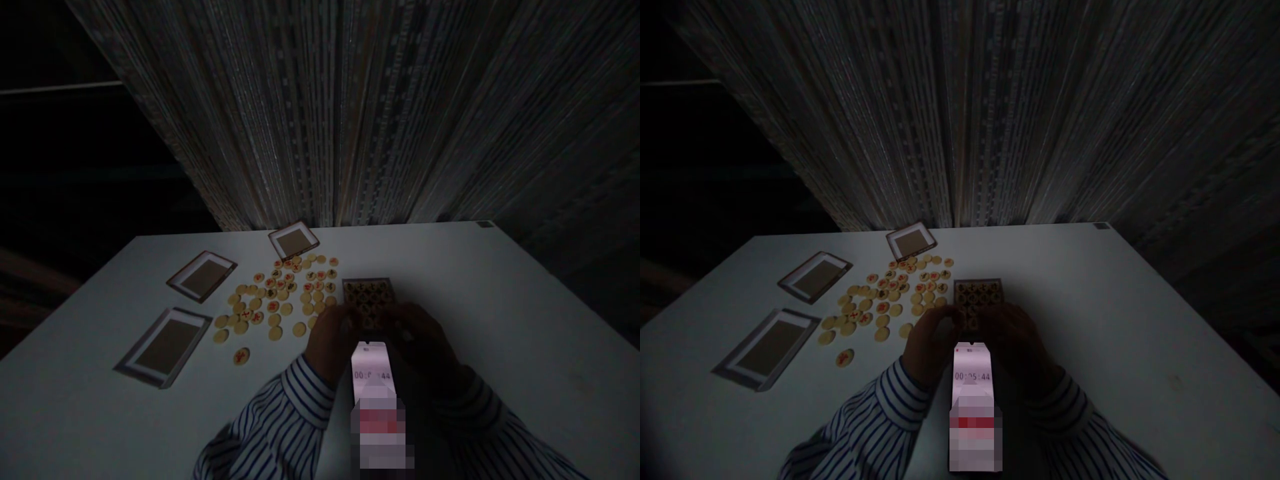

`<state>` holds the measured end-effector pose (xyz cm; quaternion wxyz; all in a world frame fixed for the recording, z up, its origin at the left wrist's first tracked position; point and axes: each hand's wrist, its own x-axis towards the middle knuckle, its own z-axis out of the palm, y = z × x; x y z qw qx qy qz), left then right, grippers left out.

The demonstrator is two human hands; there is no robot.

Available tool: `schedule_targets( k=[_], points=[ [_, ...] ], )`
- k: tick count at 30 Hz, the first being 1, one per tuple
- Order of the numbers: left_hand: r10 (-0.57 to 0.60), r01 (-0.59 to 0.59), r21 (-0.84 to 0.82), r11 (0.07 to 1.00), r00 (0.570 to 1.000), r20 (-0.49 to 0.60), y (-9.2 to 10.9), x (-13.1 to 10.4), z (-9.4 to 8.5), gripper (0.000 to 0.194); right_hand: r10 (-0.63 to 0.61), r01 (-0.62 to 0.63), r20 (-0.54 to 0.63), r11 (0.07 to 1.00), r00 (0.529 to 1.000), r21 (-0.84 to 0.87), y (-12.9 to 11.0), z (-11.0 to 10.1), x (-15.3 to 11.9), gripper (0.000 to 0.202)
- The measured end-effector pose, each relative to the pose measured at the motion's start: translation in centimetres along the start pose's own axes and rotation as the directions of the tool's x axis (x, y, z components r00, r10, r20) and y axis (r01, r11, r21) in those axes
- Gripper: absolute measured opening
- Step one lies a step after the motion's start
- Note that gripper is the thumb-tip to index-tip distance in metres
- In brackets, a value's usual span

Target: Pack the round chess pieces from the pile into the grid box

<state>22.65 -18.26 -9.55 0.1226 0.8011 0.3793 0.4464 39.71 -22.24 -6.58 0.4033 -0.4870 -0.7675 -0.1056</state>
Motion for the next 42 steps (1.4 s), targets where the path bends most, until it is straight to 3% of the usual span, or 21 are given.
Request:
schedule_targets(
  k=[6,15,22,31,33,36,39,42],
  points=[
    [-0.032,0.032,0.004,0.999,0.999,0.015,0.3,-0.2,0.1,0.017,-0.003,0.004,0.036,1.0,0.999,-0.008,0.0,0.2,-0.4,0.017],
    [-0.019,0.02,-0.049,0.999,1.0,0.023,1.1,0.0,-0.2,0.015,0.138,-0.149,0.081,0.978,0.987,0.143,-0.5,0.1,-0.2,0.017],
    [0.169,-0.171,-0.036,0.985,0.984,-0.046,0.4,-0.5,0.6,0.019,0.309,-0.363,0.217,0.887,0.926,0.286,-0.7,0.1,-0.4,0.02],
    [0.157,-0.159,-0.052,0.986,0.987,-0.044,0.6,-0.5,0.6,0.02,0.392,-0.478,0.287,0.798,0.874,0.367,-1.0,0.0,0.0,0.019],
    [0.125,-0.127,-0.088,0.988,0.992,-0.021,0.7,-0.5,0.4,0.021,0.403,-0.491,0.292,0.788,0.867,0.371,-1.1,0.0,0.1,0.019],
    [-0.03,0.036,-0.168,0.985,0.999,0.042,0.8,-0.4,0.0,0.019,0.418,-0.5,0.287,0.79,0.862,0.354,-0.9,0.1,-0.1,0.017],
    [-0.185,0.201,-0.24,0.95,0.979,0.089,0.9,-0.1,-0.4,0.016,0.423,-0.501,0.28,0.796,0.862,0.339,-0.7,0.2,-0.5,0.018],
    [-0.247,0.275,-0.313,0.909,0.961,0.126,1.0,0.3,-0.7,0.017,0.411,-0.484,0.262,0.797,0.873,0.361,-0.6,0.3,-0.6,0.017]
  ],
)
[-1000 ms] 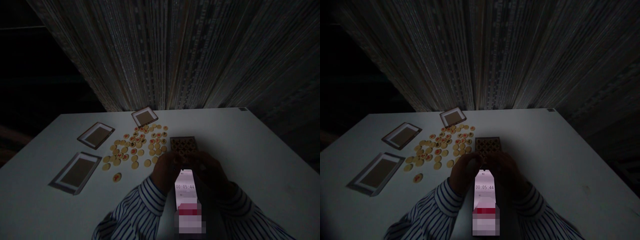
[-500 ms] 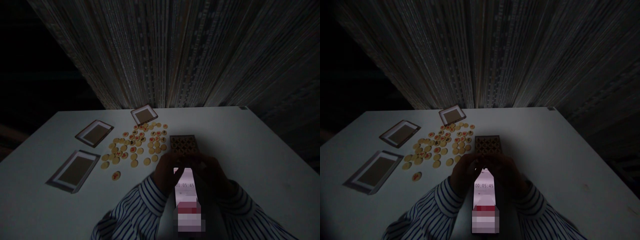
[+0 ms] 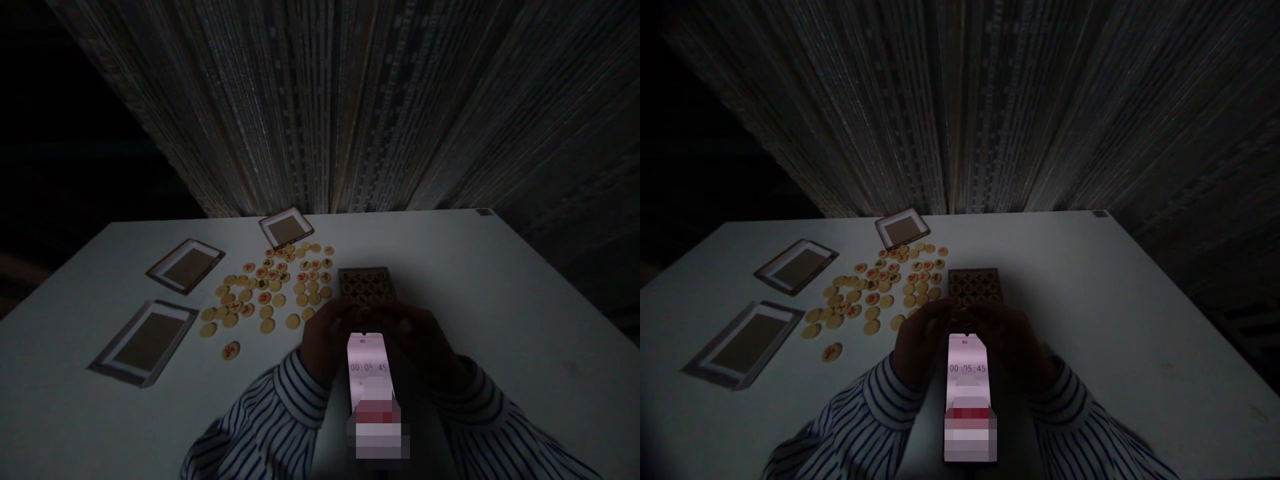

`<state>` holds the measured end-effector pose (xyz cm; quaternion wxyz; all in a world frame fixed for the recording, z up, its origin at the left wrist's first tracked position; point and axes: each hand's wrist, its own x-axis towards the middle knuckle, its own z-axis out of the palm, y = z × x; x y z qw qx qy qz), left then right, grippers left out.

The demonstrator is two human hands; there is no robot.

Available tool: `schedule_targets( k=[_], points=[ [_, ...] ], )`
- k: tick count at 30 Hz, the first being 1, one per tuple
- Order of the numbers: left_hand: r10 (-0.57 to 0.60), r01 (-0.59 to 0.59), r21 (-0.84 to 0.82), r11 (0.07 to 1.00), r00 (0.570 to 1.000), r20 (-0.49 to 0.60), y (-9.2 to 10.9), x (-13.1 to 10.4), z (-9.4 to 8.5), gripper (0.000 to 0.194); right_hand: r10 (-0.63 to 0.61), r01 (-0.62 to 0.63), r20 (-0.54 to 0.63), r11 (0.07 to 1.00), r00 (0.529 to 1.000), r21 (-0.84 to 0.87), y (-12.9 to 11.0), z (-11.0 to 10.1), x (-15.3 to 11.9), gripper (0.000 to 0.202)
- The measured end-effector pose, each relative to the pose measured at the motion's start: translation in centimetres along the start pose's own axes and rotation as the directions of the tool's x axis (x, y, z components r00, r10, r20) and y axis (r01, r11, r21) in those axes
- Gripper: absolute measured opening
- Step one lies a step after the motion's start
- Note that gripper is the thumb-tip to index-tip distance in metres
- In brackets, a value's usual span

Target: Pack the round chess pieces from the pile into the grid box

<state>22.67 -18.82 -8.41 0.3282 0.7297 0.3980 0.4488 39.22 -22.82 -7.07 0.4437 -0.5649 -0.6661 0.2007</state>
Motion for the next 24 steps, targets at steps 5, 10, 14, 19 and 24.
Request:
schedule_targets(
  k=[5,10,14,19,24],
  points=[
    [-0.089,0.092,-0.06,0.994,0.994,0.058,0.29,0.15,-0.13,0.017,-0.072,0.07,0.032,0.994,0.997,0.081,0.06,0.01,0.05,0.017],
    [-0.123,0.133,-0.111,0.985,0.988,0.092,0.14,0.05,-0.03,0.015,-0.13,0.124,0.064,0.988,0.989,0.091,0.25,-0.17,0.01,0.02],
    [-0.135,0.148,-0.136,0.98,0.986,0.101,0.17,0.1,-0.04,0.014,-0.151,0.146,0.061,0.986,0.987,0.082,0.29,-0.14,-0.05,0.02],
    [-0.229,0.246,-0.155,0.957,0.966,0.116,0.24,0.21,-0.21,0.013,-0.107,0.105,0.038,0.993,0.994,0.051,0.21,0.02,0.04,0.018],
    [-0.323,0.345,-0.233,0.909,0.938,0.127,0.85,0.61,-0.43,0.011,-0.048,0.047,0.032,0.999,0.998,0.022,0.15,-0.02,-0.04,0.017]
  ],
)
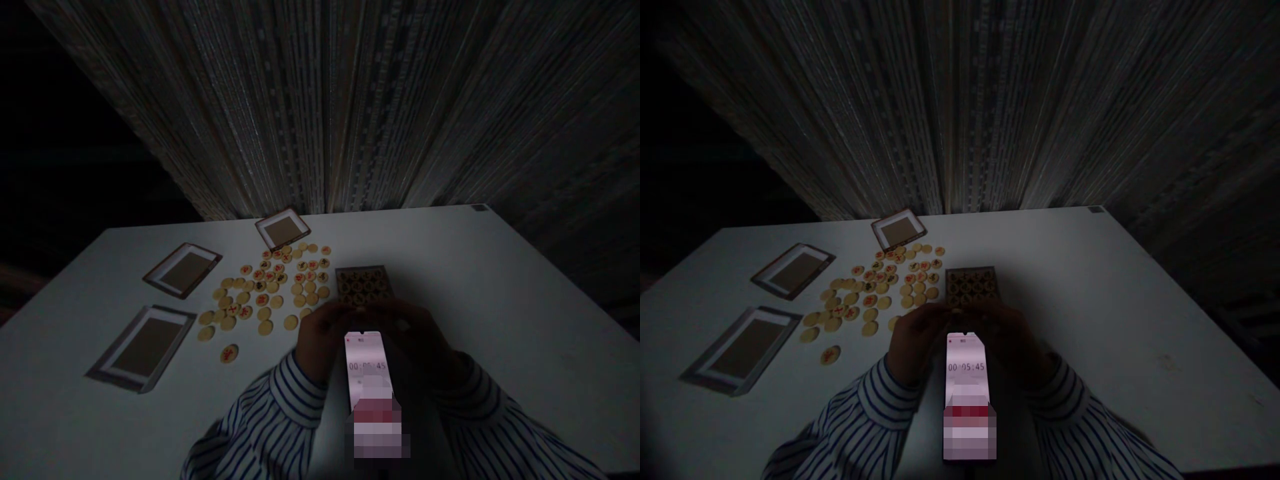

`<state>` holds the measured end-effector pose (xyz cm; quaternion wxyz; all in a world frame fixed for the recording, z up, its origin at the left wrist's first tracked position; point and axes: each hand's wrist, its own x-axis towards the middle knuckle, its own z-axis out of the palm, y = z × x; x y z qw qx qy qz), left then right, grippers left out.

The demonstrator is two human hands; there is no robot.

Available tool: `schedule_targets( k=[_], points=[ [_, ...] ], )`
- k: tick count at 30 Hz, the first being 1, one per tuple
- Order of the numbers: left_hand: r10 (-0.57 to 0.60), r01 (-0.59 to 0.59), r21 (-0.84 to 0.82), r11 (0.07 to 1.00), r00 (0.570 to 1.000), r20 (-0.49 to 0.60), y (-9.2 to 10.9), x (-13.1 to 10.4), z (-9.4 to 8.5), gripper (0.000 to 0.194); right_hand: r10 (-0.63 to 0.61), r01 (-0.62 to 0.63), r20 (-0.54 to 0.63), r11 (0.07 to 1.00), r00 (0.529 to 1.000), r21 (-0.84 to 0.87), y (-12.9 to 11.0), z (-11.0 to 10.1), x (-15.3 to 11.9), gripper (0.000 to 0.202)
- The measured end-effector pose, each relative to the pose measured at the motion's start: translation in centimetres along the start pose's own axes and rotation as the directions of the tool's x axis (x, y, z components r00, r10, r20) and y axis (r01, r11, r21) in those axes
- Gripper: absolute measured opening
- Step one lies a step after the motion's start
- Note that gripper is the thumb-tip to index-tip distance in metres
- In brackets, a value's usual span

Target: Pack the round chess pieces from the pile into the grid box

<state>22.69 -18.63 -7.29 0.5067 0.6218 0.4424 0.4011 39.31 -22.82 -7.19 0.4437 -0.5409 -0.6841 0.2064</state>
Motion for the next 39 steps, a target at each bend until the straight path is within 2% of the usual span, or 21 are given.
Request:
schedule_targets(
  k=[6,11,17,22,31,35,39],
  points=[
    [-0.122,0.123,-0.171,0.977,0.992,0.016,0.7,0.1,0.1,0.011,-0.018,0.018,-0.015,1.0,1.0,-0.018,0.2,0.0,-0.1,0.017],
    [-0.182,0.183,-0.25,0.951,0.983,0.025,0.7,0.1,0.3,0.015,-0.049,0.049,0.0,0.999,0.999,-0.021,0.3,0.0,-0.1,0.018],
    [-0.164,0.173,-0.286,0.942,0.985,0.055,0.2,0.1,0.4,0.016,-0.032,0.032,0.001,0.999,0.999,-0.025,0.2,0.1,-0.1,0.019],
    [-0.148,0.168,-0.337,0.926,0.985,0.084,-0.6,0.0,0.5,0.02,-0.073,0.074,-0.02,0.997,0.997,0.003,0.2,0.0,0.0,0.02],
    [-0.1,0.125,-0.227,0.966,0.988,0.119,-0.7,-0.1,0.3,0.02,-0.055,0.055,-0.018,0.998,0.998,-0.039,0.3,-0.1,-0.1,0.019],
    [-0.123,0.151,-0.258,0.954,0.985,0.119,-1.1,0.0,0.4,0.025,-0.059,0.059,-0.028,0.998,0.998,-0.022,0.3,-0.1,0.0,0.019],
    [-0.132,0.163,-0.306,0.938,0.984,0.118,-1.3,0.0,0.5,0.021,-0.053,0.052,-0.034,0.999,0.998,-0.014,0.4,-0.1,-0.1,0.018]
  ],
)
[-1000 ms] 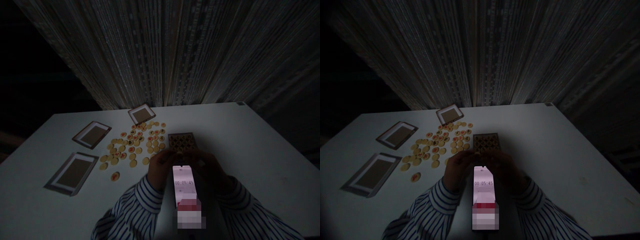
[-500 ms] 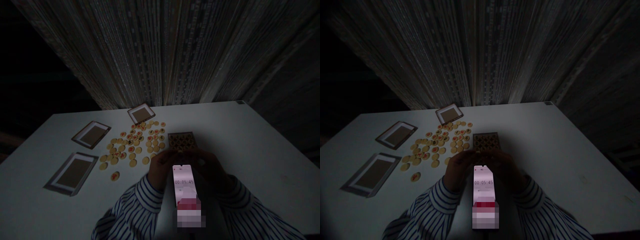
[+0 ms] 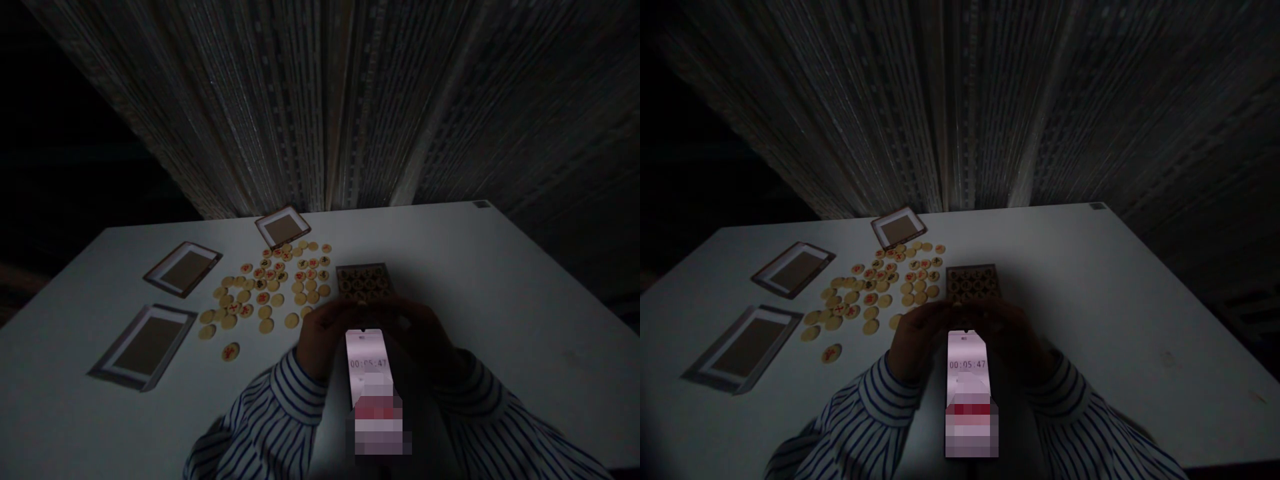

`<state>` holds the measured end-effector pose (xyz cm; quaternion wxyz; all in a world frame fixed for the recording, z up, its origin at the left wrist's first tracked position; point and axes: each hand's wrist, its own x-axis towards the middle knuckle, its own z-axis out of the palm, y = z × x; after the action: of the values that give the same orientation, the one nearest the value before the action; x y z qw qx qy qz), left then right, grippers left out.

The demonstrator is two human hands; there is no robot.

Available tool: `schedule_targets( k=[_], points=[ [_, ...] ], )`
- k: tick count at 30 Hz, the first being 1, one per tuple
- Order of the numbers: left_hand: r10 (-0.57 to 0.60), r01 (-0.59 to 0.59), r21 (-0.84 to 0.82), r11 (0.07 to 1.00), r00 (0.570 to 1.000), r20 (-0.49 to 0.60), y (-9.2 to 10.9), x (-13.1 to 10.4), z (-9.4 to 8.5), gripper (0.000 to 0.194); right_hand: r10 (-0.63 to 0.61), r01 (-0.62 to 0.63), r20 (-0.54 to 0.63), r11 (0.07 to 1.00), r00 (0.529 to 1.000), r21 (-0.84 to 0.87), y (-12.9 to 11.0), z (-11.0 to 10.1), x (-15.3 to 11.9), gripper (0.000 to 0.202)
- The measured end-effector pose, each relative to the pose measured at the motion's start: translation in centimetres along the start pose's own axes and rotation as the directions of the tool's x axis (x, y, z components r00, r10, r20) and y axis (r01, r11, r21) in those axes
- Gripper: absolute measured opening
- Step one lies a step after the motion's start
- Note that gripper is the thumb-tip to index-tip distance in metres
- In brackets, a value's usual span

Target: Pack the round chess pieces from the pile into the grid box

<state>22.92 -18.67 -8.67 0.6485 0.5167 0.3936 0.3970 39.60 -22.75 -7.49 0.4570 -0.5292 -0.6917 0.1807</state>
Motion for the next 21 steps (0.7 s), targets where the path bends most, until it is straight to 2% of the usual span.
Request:
schedule_targets(
  k=[11,21],
  points=[
    [-0.038,0.037,-0.063,0.997,0.999,-0.018,0.04,0.04,0.17,0.019,0.009,-0.009,0.005,1.0,1.0,-0.008,-0.67,-0.12,0.08,0.016],
    [-0.02,0.02,-0.011,1.0,0.999,0.044,-0.12,0.01,0.04,0.02,-0.044,0.044,-0.02,0.999,0.999,-0.005,-0.33,-0.04,-0.02,0.014]
  ],
)
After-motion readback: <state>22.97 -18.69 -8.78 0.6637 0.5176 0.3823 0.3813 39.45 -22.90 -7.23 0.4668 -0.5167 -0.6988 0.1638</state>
